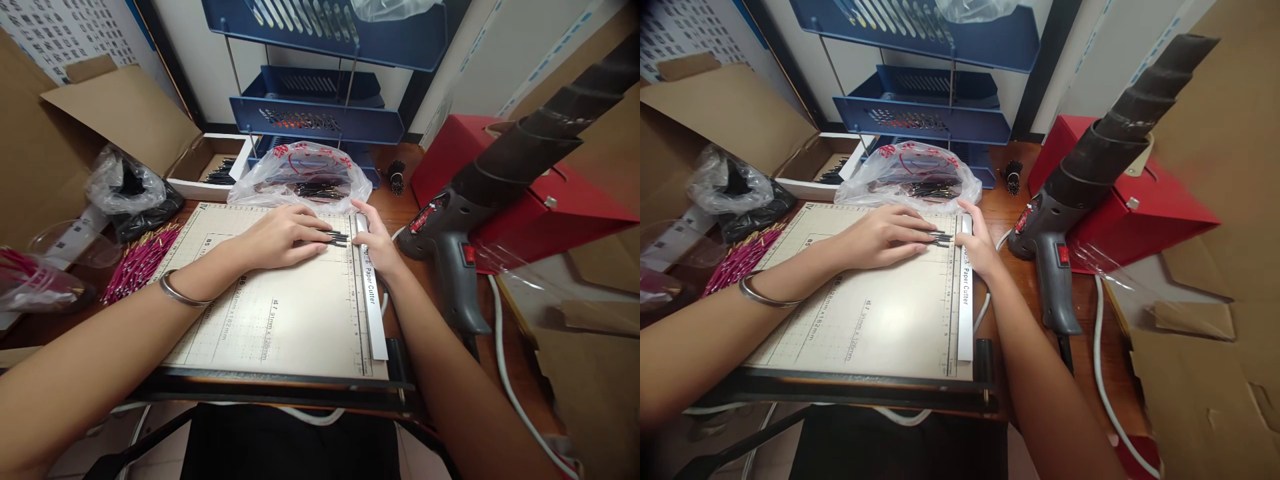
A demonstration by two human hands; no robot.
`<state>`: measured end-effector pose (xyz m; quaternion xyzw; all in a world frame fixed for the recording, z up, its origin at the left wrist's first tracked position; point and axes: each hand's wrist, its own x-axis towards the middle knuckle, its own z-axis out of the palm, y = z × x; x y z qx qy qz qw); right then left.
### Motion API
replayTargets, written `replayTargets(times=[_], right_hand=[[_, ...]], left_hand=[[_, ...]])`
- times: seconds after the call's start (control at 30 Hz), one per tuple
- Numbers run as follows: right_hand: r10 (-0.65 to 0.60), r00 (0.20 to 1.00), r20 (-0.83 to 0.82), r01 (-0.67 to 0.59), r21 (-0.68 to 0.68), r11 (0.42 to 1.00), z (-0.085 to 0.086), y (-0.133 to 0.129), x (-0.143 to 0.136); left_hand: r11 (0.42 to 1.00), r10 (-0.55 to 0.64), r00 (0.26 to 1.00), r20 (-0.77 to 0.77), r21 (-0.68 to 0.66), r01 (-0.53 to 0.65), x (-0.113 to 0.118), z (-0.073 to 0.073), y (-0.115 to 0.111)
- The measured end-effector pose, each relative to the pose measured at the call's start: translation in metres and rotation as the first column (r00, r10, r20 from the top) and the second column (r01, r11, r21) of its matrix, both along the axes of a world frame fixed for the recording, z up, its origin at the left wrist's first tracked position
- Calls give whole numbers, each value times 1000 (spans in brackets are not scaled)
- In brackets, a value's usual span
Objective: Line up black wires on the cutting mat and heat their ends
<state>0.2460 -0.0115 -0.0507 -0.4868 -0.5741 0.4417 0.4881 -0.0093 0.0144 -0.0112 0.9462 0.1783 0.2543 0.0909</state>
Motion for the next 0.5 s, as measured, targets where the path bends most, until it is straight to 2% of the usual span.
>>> replayTargets(times=[0.5], right_hand=[[55, 998, 32, -56, 25, 998, -1, -1, 3]], left_hand=[[998, 6, 999, -41, 58, -4, -1, -1, 0]])
